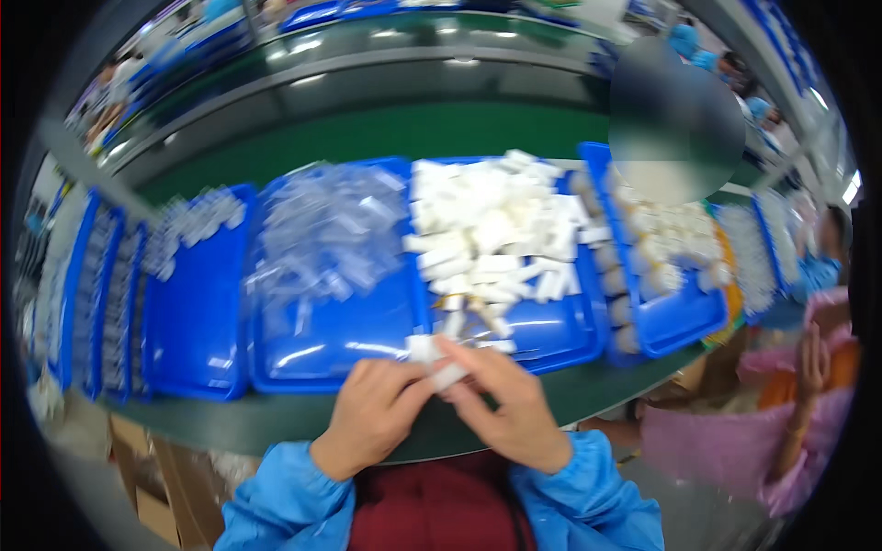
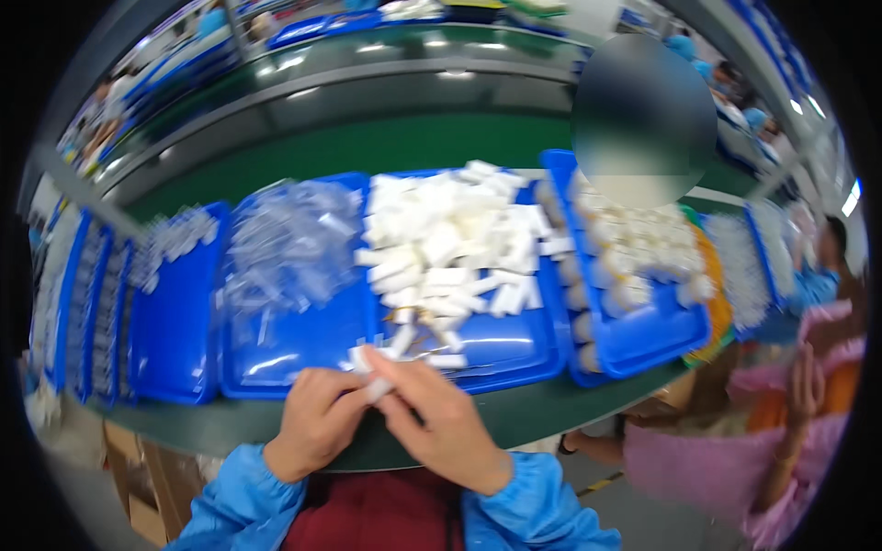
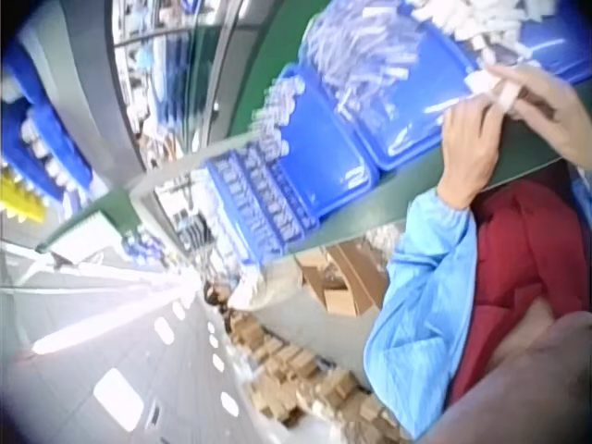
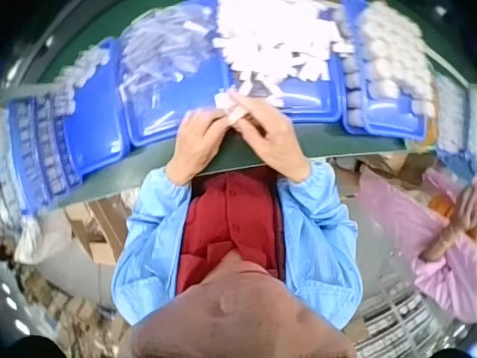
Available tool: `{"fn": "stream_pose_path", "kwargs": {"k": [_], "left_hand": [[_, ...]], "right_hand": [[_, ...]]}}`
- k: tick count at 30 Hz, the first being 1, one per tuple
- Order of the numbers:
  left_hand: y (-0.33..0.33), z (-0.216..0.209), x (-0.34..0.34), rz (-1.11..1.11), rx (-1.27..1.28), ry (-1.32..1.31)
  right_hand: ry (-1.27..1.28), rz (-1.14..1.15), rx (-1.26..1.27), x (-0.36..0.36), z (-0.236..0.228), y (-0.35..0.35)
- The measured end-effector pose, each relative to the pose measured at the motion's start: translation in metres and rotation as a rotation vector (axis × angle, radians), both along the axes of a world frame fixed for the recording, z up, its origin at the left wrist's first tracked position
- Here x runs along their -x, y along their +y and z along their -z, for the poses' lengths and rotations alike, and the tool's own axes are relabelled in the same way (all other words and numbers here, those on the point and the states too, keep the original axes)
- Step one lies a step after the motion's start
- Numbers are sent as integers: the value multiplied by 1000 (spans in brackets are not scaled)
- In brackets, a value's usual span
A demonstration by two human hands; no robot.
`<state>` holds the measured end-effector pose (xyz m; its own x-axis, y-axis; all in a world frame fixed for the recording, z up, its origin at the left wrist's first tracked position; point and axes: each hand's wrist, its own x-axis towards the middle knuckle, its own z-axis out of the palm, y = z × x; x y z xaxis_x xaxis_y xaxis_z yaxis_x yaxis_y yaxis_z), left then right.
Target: Assembling small white and clear plastic tubes and caps into sprayer units and securing them with rubber bands.
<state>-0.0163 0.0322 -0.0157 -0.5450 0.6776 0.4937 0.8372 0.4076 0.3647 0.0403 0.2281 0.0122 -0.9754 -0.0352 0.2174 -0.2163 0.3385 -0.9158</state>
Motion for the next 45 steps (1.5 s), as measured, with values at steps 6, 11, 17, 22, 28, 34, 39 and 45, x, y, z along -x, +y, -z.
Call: {"fn": "stream_pose_path", "kwargs": {"k": [6,11,17,22,28,34,39,45], "left_hand": [[-11,-9,-9,62,75,42],[1,-15,-16,119,27,64],[-1,-23,-8,122,42,30],[-1,0,-9,36,-214,-32],[-3,-1,-9,21,-280,-169],[-3,-14,-15,224,-700,-1317],[-10,-11,-16,137,-797,-1624],[-30,-8,-25,106,-873,-1237]], "right_hand": [[-104,194,217,8,10,13],[-44,384,138,15,8,23],[-33,126,44,5,16,23],[127,81,-83,3,12,18],[160,64,23,-2,23,19],[199,33,48,-7,25,17],[287,-93,-64,1,17,11],[317,-280,-139,24,12,-8]]}}
